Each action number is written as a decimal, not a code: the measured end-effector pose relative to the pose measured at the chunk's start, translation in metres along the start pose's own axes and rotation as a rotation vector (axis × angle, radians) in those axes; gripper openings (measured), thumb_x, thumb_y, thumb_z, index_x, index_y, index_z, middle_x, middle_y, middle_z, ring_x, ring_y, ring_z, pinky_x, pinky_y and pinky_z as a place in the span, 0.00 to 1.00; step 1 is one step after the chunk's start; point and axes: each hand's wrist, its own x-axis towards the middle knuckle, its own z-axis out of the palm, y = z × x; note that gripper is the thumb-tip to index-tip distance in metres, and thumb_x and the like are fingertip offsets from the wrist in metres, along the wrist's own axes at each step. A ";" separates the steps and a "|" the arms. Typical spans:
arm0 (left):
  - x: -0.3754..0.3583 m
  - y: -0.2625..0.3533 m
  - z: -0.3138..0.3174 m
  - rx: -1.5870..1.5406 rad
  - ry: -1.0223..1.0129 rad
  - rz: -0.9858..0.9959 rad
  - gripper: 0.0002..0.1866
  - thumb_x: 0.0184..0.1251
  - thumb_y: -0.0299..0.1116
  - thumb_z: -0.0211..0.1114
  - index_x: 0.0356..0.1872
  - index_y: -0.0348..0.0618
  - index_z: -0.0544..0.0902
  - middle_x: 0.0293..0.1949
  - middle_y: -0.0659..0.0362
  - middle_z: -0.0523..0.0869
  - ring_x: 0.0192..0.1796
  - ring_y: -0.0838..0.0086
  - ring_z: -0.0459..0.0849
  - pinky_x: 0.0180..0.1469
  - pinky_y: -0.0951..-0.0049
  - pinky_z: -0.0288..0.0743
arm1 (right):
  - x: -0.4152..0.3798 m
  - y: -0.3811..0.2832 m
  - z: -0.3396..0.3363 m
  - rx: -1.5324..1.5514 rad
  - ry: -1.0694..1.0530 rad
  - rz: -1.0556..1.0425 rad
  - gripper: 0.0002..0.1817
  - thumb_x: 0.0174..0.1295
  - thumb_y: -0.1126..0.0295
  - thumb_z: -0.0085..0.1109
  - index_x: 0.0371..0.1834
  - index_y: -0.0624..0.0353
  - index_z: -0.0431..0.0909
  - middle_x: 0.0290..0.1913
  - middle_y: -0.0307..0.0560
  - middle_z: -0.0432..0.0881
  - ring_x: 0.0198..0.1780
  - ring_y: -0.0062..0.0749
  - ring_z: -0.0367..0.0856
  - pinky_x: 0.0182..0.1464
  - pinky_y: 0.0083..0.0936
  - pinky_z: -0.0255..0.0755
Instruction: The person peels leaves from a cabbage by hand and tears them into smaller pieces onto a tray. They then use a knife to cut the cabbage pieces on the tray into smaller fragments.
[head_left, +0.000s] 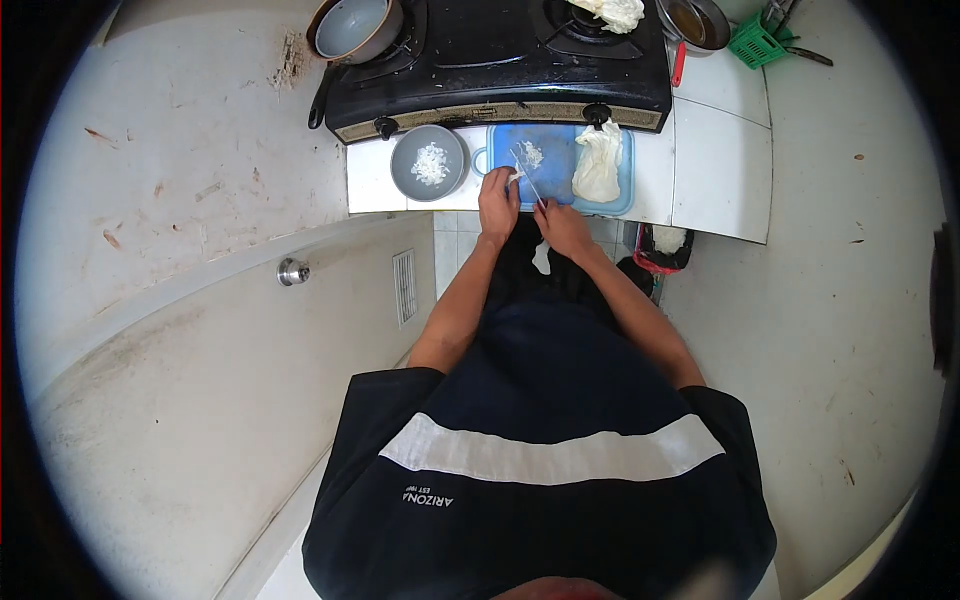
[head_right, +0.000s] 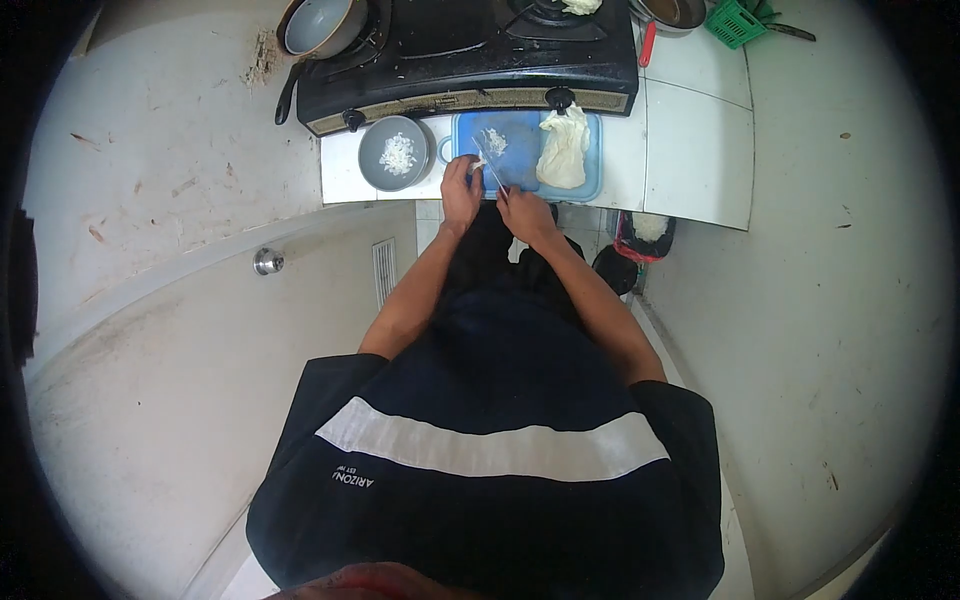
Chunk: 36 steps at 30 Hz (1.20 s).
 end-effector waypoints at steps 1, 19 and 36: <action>0.001 -0.001 0.000 0.000 0.002 0.001 0.09 0.66 0.21 0.65 0.46 0.36 0.84 0.46 0.47 0.87 0.50 0.48 0.84 0.54 0.56 0.78 | 0.000 -0.001 0.000 -0.001 0.001 -0.002 0.25 0.77 0.52 0.51 0.42 0.69 0.80 0.31 0.71 0.85 0.35 0.68 0.87 0.41 0.58 0.82; 0.007 -0.010 0.000 0.001 0.016 0.018 0.07 0.64 0.23 0.68 0.42 0.36 0.86 0.41 0.48 0.88 0.47 0.50 0.85 0.51 0.57 0.78 | 0.016 -0.016 -0.003 -0.023 0.002 -0.022 0.24 0.77 0.56 0.51 0.38 0.70 0.82 0.31 0.72 0.85 0.35 0.69 0.87 0.43 0.58 0.81; 0.006 -0.007 -0.002 -0.033 0.026 -0.029 0.07 0.65 0.23 0.69 0.43 0.36 0.86 0.42 0.47 0.87 0.46 0.52 0.87 0.50 0.59 0.79 | 0.018 -0.005 -0.006 -0.037 -0.050 0.024 0.24 0.77 0.55 0.50 0.39 0.69 0.82 0.36 0.70 0.86 0.40 0.68 0.87 0.47 0.58 0.80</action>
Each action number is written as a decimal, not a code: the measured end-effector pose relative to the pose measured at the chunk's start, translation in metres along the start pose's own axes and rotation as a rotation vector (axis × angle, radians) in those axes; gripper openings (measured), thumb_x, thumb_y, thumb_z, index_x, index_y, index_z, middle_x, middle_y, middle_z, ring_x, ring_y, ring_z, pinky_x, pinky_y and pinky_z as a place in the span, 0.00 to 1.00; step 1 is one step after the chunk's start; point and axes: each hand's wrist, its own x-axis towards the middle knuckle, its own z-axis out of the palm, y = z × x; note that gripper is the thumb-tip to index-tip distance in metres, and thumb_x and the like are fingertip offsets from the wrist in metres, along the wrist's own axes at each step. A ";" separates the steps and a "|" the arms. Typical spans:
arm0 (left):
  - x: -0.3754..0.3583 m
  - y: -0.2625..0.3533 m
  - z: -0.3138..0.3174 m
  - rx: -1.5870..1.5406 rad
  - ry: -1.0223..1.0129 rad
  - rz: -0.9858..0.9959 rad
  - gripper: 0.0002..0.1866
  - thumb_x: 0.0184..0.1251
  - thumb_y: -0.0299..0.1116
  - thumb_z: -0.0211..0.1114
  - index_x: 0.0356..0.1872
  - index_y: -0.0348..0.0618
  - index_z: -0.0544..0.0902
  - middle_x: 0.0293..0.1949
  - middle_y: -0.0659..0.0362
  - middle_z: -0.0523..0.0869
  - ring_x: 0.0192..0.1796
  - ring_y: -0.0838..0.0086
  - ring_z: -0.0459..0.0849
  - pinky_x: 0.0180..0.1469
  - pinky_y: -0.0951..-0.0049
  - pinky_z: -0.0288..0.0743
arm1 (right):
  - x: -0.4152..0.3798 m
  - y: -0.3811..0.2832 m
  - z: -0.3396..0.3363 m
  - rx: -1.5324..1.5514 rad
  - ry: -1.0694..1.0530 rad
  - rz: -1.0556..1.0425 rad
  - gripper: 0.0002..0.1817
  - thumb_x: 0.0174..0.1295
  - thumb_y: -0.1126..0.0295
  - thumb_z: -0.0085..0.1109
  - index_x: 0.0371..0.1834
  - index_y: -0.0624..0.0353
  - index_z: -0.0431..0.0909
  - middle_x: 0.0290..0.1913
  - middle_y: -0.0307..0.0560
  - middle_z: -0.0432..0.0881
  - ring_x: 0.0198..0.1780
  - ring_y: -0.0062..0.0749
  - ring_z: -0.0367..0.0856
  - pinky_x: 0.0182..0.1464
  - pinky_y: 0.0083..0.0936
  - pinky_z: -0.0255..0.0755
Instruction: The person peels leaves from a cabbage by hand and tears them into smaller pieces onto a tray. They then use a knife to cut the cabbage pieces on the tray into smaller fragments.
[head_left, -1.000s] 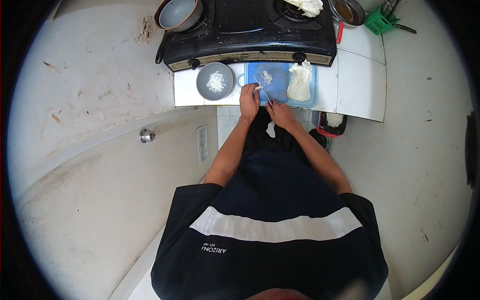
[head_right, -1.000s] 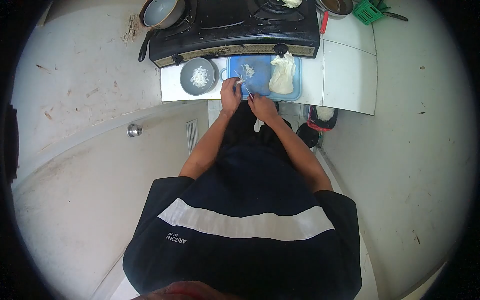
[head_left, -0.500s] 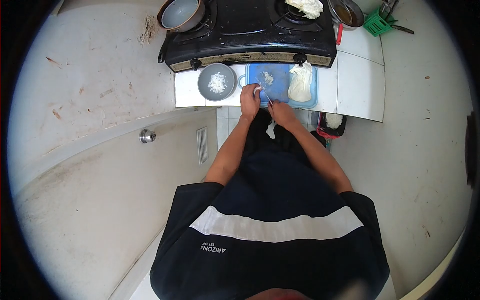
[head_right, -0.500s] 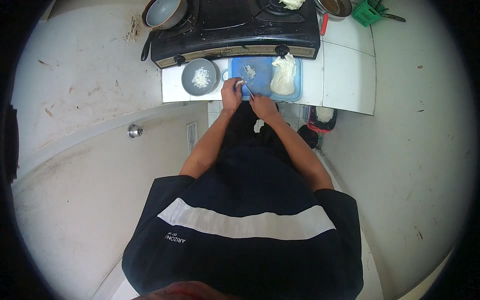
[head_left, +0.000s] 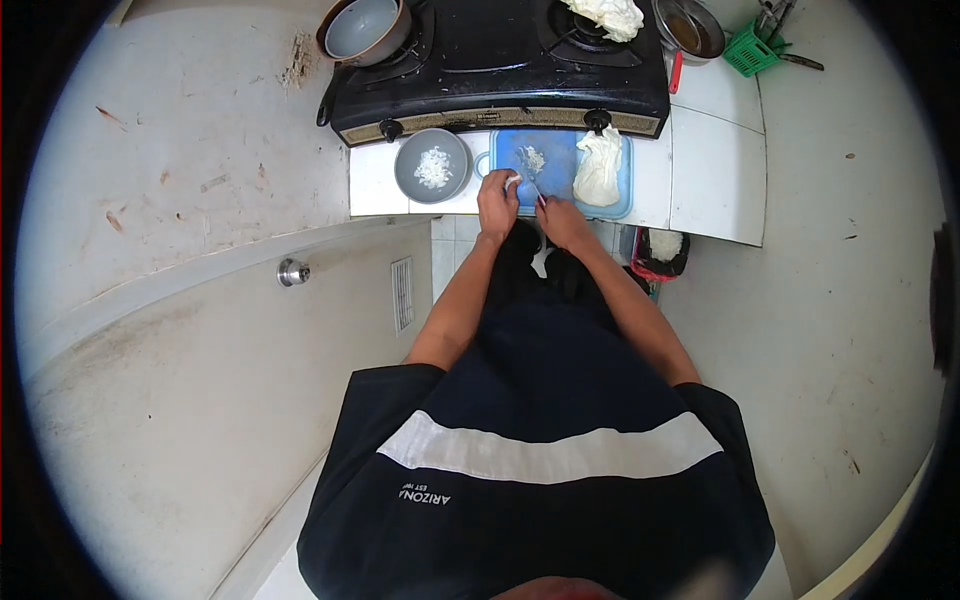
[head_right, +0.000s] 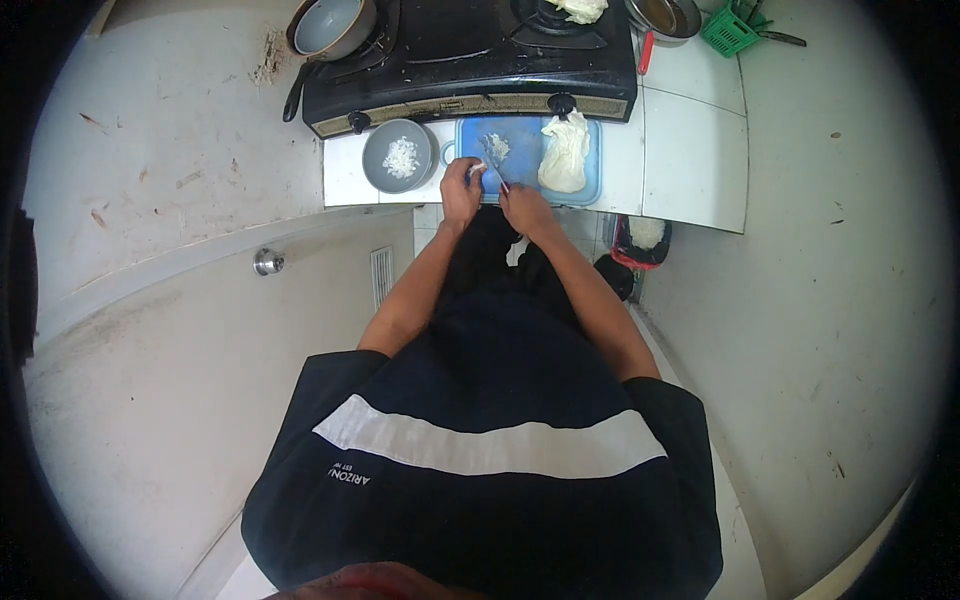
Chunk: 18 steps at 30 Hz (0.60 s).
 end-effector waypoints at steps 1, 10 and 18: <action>0.000 -0.001 0.000 0.000 -0.002 -0.002 0.07 0.65 0.23 0.69 0.43 0.36 0.86 0.42 0.47 0.87 0.46 0.52 0.87 0.50 0.59 0.79 | -0.001 0.001 0.001 0.001 -0.002 0.001 0.24 0.77 0.55 0.50 0.39 0.69 0.82 0.36 0.70 0.86 0.40 0.68 0.87 0.47 0.58 0.80; 0.002 0.003 -0.004 -0.010 -0.030 -0.043 0.08 0.63 0.23 0.70 0.43 0.35 0.86 0.43 0.48 0.87 0.42 0.52 0.87 0.46 0.59 0.79 | -0.005 -0.011 0.000 0.025 0.002 -0.044 0.26 0.78 0.53 0.49 0.39 0.69 0.81 0.32 0.71 0.86 0.38 0.68 0.87 0.44 0.57 0.82; 0.001 -0.001 -0.001 0.001 -0.028 -0.079 0.09 0.62 0.23 0.70 0.44 0.35 0.86 0.41 0.46 0.88 0.44 0.52 0.88 0.48 0.60 0.81 | 0.007 -0.016 0.006 -0.030 0.110 -0.079 0.24 0.77 0.55 0.51 0.38 0.70 0.80 0.29 0.70 0.85 0.34 0.68 0.87 0.41 0.57 0.81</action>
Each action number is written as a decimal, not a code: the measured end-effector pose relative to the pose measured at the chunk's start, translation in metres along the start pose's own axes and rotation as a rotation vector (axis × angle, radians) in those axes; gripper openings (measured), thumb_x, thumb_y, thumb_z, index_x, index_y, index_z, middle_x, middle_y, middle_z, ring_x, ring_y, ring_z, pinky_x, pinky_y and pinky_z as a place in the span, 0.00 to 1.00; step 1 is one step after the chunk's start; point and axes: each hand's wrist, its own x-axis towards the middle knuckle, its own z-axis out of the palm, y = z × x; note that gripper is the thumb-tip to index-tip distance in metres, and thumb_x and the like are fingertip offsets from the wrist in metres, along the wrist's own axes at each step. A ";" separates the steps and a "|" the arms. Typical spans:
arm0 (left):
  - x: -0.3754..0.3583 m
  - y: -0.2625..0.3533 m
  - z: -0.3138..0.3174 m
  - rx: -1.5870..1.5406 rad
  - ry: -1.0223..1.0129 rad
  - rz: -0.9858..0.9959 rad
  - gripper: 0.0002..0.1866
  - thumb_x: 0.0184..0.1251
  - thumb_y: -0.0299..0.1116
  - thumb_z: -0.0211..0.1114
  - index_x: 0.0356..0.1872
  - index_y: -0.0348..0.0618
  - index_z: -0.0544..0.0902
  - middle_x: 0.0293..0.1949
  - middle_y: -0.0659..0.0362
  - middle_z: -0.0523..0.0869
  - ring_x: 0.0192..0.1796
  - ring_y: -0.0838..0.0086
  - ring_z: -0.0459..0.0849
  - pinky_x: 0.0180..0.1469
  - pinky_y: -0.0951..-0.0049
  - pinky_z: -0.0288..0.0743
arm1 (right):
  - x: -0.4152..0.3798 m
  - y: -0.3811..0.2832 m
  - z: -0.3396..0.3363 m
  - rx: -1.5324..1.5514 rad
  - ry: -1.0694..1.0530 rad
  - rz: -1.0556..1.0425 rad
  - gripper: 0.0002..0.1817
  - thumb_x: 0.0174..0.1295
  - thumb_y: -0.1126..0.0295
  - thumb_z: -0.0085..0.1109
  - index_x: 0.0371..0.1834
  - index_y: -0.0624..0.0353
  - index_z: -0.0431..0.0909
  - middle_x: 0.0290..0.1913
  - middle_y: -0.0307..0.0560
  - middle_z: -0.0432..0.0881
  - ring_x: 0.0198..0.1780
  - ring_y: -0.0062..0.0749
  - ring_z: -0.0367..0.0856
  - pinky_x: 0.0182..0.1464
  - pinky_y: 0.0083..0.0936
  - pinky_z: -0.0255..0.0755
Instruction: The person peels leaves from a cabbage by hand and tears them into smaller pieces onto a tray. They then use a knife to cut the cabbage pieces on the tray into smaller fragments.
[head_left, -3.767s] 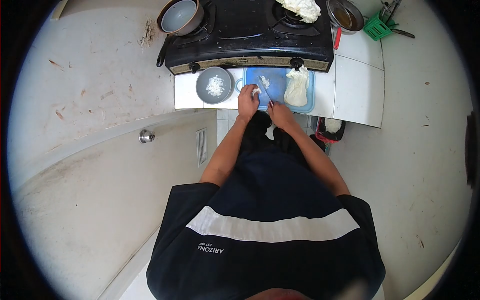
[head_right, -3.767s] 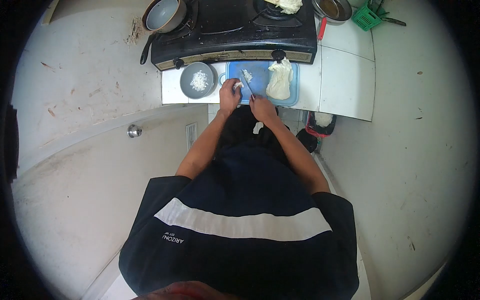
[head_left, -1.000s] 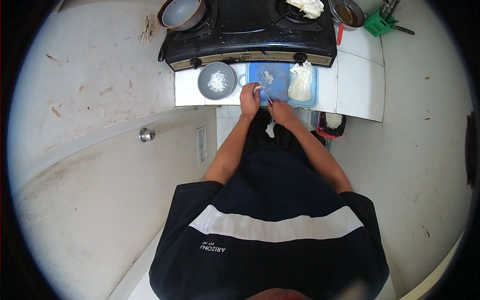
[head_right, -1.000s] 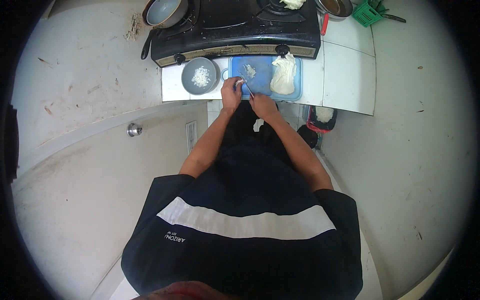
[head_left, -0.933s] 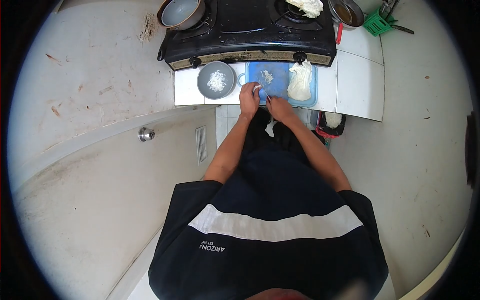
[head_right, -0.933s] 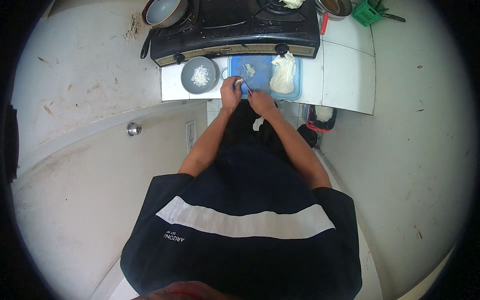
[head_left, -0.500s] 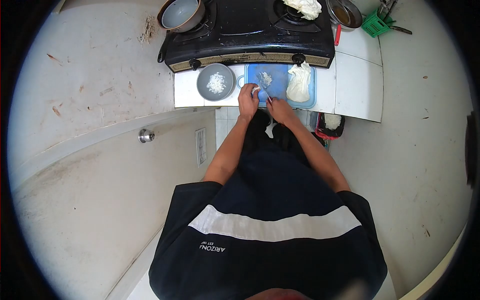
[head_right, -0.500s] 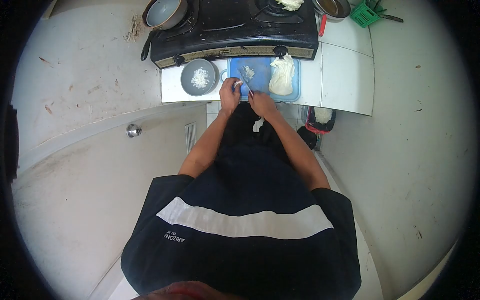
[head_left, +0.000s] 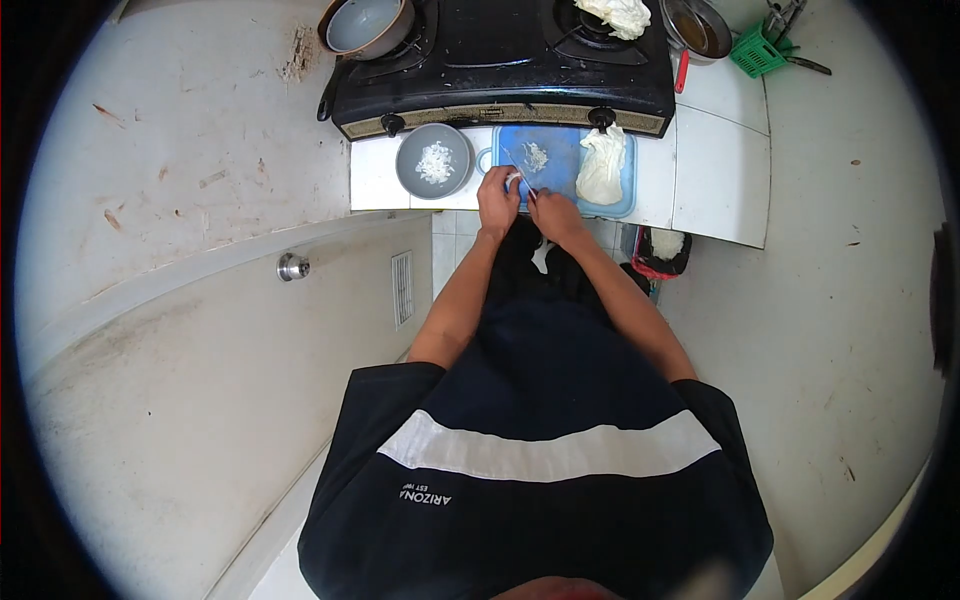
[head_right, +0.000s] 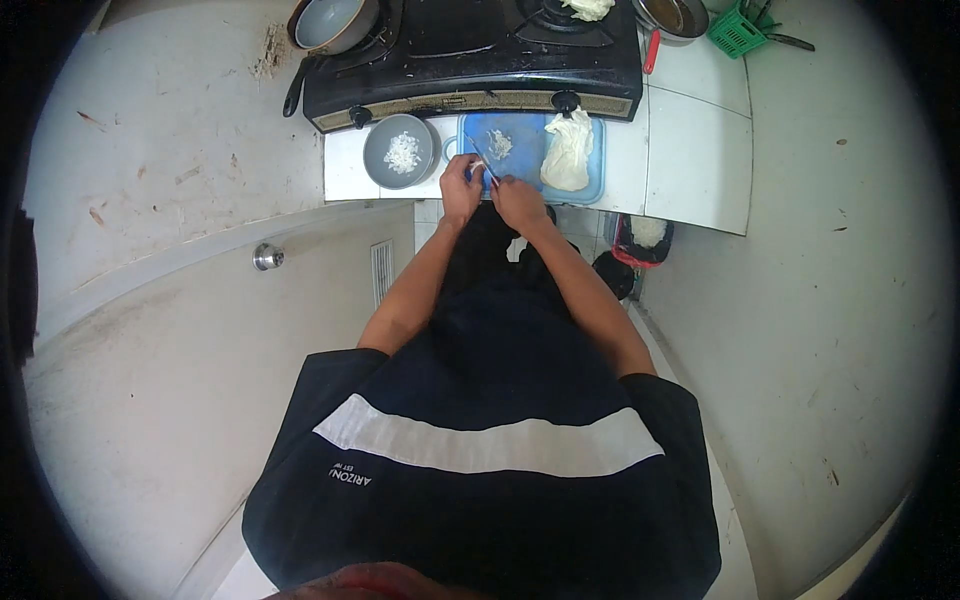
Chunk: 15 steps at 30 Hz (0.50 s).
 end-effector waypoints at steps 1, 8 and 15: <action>0.000 0.000 -0.001 0.000 0.000 0.002 0.09 0.62 0.23 0.70 0.44 0.35 0.86 0.41 0.46 0.88 0.44 0.52 0.88 0.48 0.60 0.81 | 0.000 -0.001 -0.001 0.000 0.002 0.000 0.24 0.77 0.55 0.51 0.38 0.70 0.80 0.29 0.70 0.85 0.34 0.68 0.87 0.41 0.57 0.81; 0.002 0.003 -0.004 -0.006 -0.010 -0.007 0.08 0.63 0.23 0.71 0.43 0.35 0.86 0.41 0.46 0.89 0.44 0.53 0.89 0.48 0.61 0.80 | -0.012 0.006 0.000 -0.032 -0.096 0.083 0.23 0.76 0.54 0.53 0.38 0.69 0.81 0.33 0.69 0.87 0.37 0.65 0.88 0.42 0.55 0.82; -0.002 0.006 -0.001 -0.053 0.041 0.048 0.06 0.65 0.22 0.68 0.41 0.36 0.85 0.39 0.46 0.86 0.43 0.48 0.86 0.47 0.55 0.78 | 0.000 -0.001 -0.001 0.002 -0.060 0.032 0.24 0.76 0.54 0.52 0.37 0.69 0.82 0.33 0.69 0.87 0.37 0.65 0.88 0.43 0.55 0.82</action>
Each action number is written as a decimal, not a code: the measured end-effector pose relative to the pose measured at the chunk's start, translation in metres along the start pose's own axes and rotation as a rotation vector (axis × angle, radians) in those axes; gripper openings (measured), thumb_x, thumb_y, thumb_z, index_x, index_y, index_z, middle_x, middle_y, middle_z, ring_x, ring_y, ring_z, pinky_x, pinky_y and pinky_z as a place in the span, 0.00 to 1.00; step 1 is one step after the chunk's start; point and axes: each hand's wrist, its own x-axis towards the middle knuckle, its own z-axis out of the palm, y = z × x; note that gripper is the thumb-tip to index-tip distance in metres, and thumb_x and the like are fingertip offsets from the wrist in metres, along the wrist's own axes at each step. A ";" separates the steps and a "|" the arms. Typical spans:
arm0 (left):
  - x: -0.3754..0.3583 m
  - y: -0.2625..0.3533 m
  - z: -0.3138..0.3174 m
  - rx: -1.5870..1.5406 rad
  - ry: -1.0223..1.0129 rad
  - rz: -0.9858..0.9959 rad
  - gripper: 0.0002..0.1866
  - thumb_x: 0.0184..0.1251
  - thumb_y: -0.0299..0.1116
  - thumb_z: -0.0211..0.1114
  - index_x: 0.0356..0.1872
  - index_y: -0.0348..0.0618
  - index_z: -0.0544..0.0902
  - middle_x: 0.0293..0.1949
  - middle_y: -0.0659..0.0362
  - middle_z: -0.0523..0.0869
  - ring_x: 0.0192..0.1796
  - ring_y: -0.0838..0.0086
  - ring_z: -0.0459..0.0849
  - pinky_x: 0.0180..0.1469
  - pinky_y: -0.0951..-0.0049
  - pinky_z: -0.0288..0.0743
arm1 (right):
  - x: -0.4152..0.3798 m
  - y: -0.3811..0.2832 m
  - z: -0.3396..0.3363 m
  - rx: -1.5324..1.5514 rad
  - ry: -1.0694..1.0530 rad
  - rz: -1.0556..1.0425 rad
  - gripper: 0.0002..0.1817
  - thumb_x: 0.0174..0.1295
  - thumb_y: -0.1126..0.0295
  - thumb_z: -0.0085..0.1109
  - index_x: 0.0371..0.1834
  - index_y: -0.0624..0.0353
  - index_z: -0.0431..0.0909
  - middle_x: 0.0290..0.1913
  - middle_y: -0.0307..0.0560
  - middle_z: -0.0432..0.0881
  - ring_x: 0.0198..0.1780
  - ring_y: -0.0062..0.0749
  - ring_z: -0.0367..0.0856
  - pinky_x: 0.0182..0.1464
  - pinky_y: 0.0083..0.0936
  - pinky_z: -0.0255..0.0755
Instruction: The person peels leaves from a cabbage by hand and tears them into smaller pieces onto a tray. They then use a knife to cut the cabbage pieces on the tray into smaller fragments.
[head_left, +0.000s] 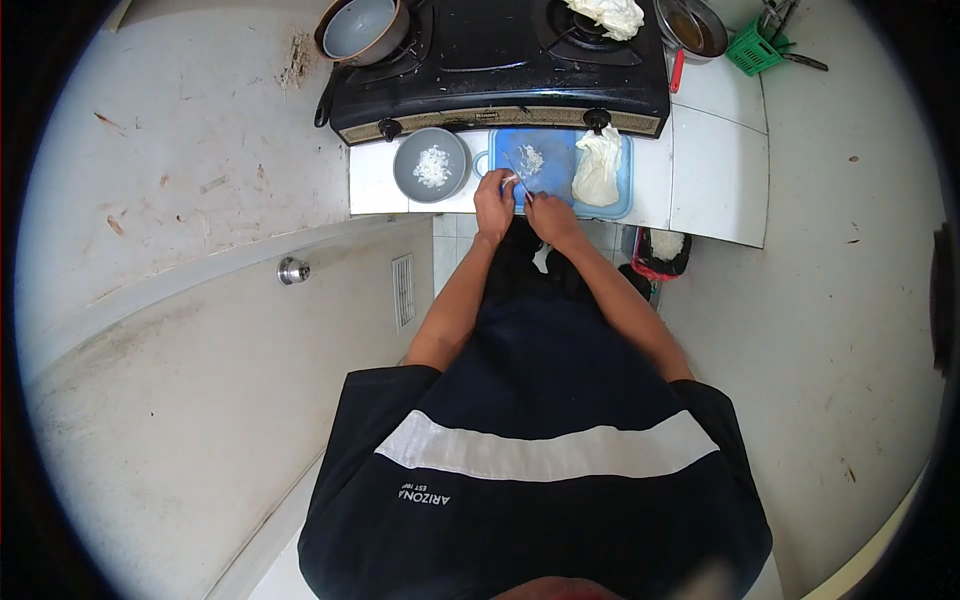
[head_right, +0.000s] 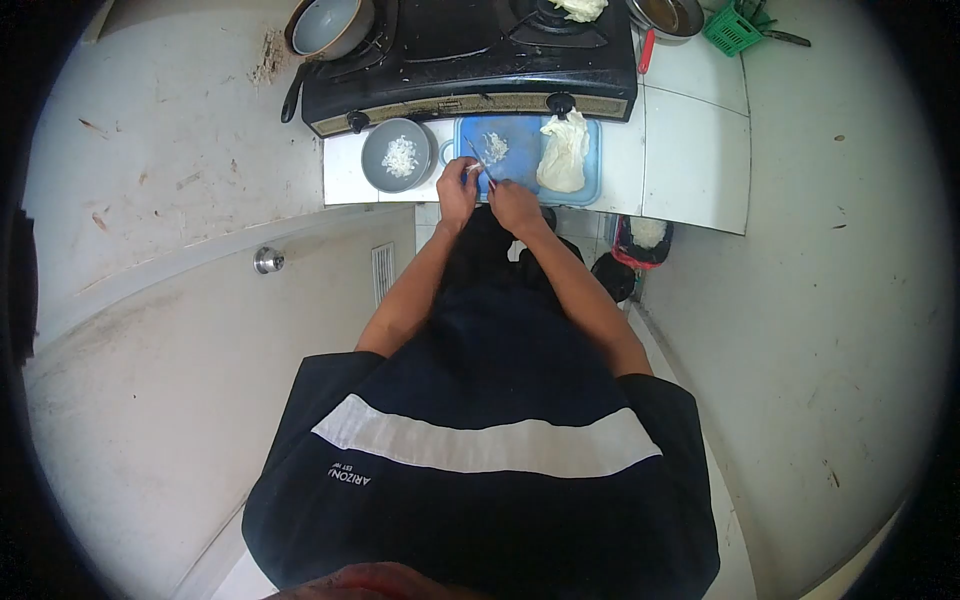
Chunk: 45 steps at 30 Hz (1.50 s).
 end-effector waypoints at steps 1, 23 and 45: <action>0.000 0.000 -0.001 0.002 -0.001 0.004 0.06 0.65 0.22 0.68 0.41 0.36 0.85 0.39 0.46 0.86 0.43 0.48 0.86 0.47 0.55 0.78 | 0.002 0.001 0.002 0.003 0.004 0.000 0.24 0.76 0.54 0.52 0.37 0.69 0.82 0.33 0.69 0.87 0.37 0.65 0.88 0.43 0.55 0.82; 0.002 0.001 -0.005 0.028 -0.046 0.015 0.06 0.66 0.22 0.67 0.42 0.35 0.85 0.41 0.47 0.87 0.43 0.51 0.88 0.48 0.59 0.81 | -0.007 0.018 -0.007 0.013 -0.039 0.028 0.25 0.77 0.53 0.50 0.39 0.69 0.82 0.33 0.69 0.87 0.38 0.66 0.88 0.44 0.55 0.82; 0.002 -0.002 -0.002 0.035 -0.037 0.002 0.07 0.65 0.23 0.67 0.42 0.34 0.85 0.40 0.46 0.87 0.43 0.52 0.88 0.48 0.61 0.81 | -0.004 0.010 0.003 0.003 -0.029 -0.004 0.25 0.77 0.54 0.51 0.36 0.70 0.82 0.33 0.70 0.86 0.37 0.68 0.87 0.43 0.57 0.80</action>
